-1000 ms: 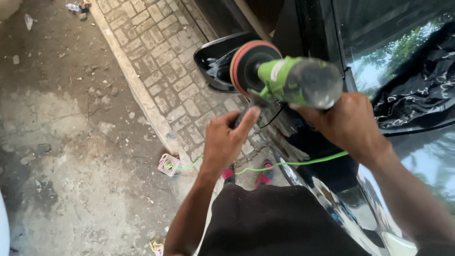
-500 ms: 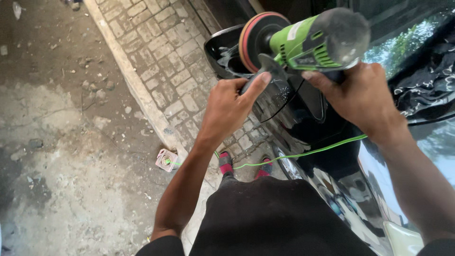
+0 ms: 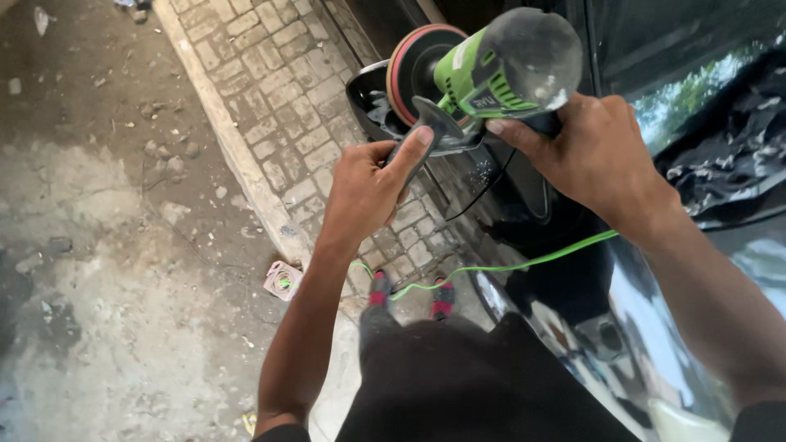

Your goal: The person applies a white polishing compound to the side mirror of a black car and then polishes the mirror cover using an electric polishing tool with a foam pad.

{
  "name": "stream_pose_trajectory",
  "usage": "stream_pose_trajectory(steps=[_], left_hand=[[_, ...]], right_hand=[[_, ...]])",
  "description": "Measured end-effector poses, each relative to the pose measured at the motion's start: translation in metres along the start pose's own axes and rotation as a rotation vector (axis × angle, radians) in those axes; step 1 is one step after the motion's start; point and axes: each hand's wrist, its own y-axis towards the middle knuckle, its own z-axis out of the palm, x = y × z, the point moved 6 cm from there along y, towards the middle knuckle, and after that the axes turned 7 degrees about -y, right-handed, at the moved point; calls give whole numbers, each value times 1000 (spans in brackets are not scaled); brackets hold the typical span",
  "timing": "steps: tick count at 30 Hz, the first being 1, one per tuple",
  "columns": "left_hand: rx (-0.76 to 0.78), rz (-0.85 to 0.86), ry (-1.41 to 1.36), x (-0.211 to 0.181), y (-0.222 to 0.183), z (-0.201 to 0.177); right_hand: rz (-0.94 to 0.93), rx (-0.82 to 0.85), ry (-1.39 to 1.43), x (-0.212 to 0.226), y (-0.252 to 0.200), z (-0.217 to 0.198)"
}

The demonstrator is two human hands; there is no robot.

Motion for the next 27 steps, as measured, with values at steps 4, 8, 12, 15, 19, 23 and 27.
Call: stream_pose_trajectory(steps=[4,8,12,15,19,23,27], left_hand=[[-49,-25,-114,-2,-4,-1],[-117,-8,-105,1,-10,-9],[-103,-1,-101,13,-23,-18],[-99,-12,-75,24,-28,-26],[-110,35,38,35,-40,-24],[-1,62,2,43,-42,-9],[32,71,37,36,-24,-5]], right_hand=[[-111,8,-47,2,17,-6],[-154,-20,-40,11,24,-3],[-127,21,-37,23,15,8],[-70,63,-15,29,4,19],[45,182,-23,29,-17,37],[81,186,-105,20,-38,42],[144,214,-89,14,-40,38]])
